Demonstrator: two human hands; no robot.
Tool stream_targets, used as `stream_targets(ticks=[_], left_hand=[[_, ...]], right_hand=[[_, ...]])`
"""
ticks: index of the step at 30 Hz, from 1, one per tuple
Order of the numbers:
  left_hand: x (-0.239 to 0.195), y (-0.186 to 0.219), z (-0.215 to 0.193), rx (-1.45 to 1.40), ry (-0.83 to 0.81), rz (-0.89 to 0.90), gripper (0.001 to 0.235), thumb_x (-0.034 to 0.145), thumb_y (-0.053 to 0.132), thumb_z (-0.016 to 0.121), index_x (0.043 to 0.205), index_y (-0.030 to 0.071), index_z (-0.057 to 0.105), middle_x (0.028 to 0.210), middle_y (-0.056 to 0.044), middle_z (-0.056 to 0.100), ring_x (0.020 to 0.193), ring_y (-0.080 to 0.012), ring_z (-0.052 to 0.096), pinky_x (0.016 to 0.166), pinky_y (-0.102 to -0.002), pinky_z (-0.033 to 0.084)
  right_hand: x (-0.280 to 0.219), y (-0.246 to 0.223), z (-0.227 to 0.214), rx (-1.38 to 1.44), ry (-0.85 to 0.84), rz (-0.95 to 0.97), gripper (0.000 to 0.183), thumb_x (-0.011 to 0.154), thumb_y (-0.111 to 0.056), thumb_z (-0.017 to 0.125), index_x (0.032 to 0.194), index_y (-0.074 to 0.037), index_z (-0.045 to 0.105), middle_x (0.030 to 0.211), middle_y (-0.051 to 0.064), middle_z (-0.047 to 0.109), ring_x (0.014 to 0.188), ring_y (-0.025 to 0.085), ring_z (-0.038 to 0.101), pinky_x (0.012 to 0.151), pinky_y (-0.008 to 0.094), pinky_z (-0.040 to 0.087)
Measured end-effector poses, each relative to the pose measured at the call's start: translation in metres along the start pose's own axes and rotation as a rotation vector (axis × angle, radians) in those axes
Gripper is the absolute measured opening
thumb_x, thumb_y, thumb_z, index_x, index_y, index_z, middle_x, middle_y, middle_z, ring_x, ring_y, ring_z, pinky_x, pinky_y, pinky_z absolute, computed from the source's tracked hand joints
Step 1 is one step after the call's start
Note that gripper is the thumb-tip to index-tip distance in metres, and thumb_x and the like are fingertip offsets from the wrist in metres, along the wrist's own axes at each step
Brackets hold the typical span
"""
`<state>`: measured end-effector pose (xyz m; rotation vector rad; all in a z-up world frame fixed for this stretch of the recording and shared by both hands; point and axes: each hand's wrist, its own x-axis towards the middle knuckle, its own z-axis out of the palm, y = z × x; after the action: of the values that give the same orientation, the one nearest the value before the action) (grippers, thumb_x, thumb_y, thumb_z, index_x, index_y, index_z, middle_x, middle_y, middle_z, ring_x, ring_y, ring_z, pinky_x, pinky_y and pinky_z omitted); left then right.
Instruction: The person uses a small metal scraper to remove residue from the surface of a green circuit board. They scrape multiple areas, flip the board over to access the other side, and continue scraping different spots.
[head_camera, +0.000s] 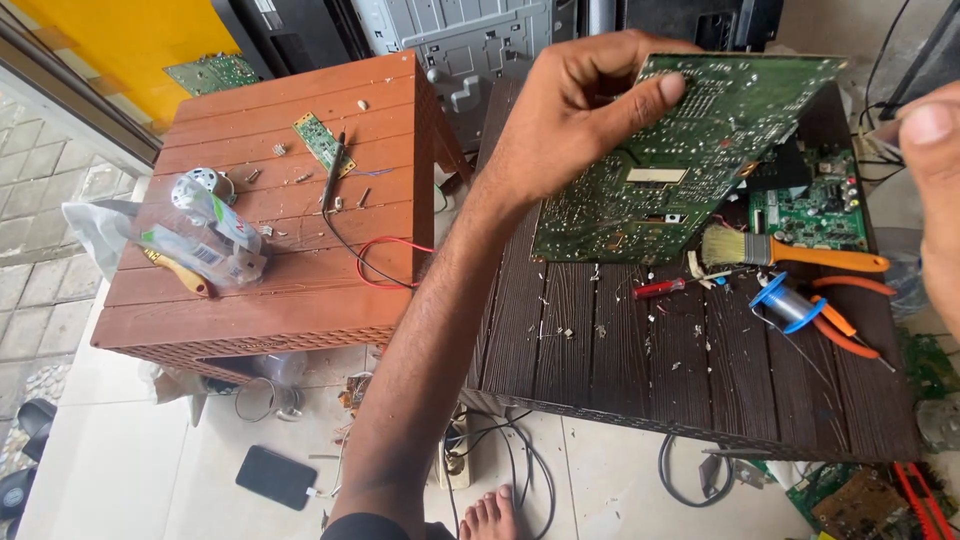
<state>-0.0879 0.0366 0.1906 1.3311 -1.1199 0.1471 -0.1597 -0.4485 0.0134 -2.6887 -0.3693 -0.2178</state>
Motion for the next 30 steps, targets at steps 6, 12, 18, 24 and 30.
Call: stream_targets(ticks=[6, 12, 18, 24, 30], left_hand=[[0.003, 0.015, -0.001, -0.03, -0.086, -0.099, 0.021, 0.102, 0.03, 0.062, 0.092, 0.012, 0.067, 0.086, 0.007, 0.056, 0.072, -0.0046, 0.045, 0.063, -0.022, 0.035], [0.003, 0.029, -0.004, -0.027, -0.089, -0.216, 0.031, 0.099, 0.03, 0.06, 0.072, 0.019, 0.049, 0.072, 0.009, 0.04, 0.062, -0.0049, 0.033, 0.057, -0.022, 0.027], [0.001, 0.036, -0.01, 0.073, -0.114, -0.307, 0.042, 0.101, 0.038, 0.056, 0.07, 0.023, 0.031, 0.068, 0.012, 0.024, 0.061, -0.004, 0.021, 0.056, -0.025, 0.017], [0.001, 0.044, -0.019, 0.051, -0.054, -0.32, 0.041, 0.1, 0.038, 0.057, 0.07, 0.025, 0.032, 0.069, 0.012, 0.026, 0.063, -0.0039, 0.023, 0.059, -0.024, 0.019], [0.006, 0.066, -0.021, -0.003, -0.092, -0.302, 0.039, 0.102, 0.033, 0.057, 0.071, 0.024, 0.034, 0.072, 0.012, 0.028, 0.065, -0.0031, 0.024, 0.06, -0.024, 0.018]], right_hand=[[0.038, -0.262, -0.041, 0.595, 0.467, 0.111, 0.015, 0.135, -0.013, 0.052, 0.131, 0.001, 0.049, 0.118, 0.013, 0.063, 0.082, 0.011, 0.05, 0.065, 0.022, 0.041], [0.051, -0.29, -0.042, 1.016, 0.263, 0.304, 0.013, 0.11, -0.005, 0.05, 0.121, 0.0, 0.057, 0.106, 0.008, 0.055, 0.073, 0.016, 0.052, 0.055, 0.027, 0.039], [0.057, -0.278, -0.028, 0.876, 0.368, 0.221, 0.007, 0.108, -0.004, 0.062, 0.113, -0.001, 0.061, 0.089, 0.007, 0.057, 0.077, 0.013, 0.056, 0.061, 0.024, 0.048], [0.056, -0.284, -0.037, 0.918, 0.448, 0.21, 0.01, 0.105, -0.007, 0.065, 0.114, -0.002, 0.064, 0.098, 0.008, 0.067, 0.086, 0.013, 0.065, 0.074, 0.021, 0.056], [0.04, -0.316, -0.068, 0.347, 0.601, -0.117, 0.011, 0.109, -0.004, 0.068, 0.111, 0.007, 0.067, 0.104, 0.014, 0.064, 0.097, 0.02, 0.058, 0.087, 0.03, 0.045]])
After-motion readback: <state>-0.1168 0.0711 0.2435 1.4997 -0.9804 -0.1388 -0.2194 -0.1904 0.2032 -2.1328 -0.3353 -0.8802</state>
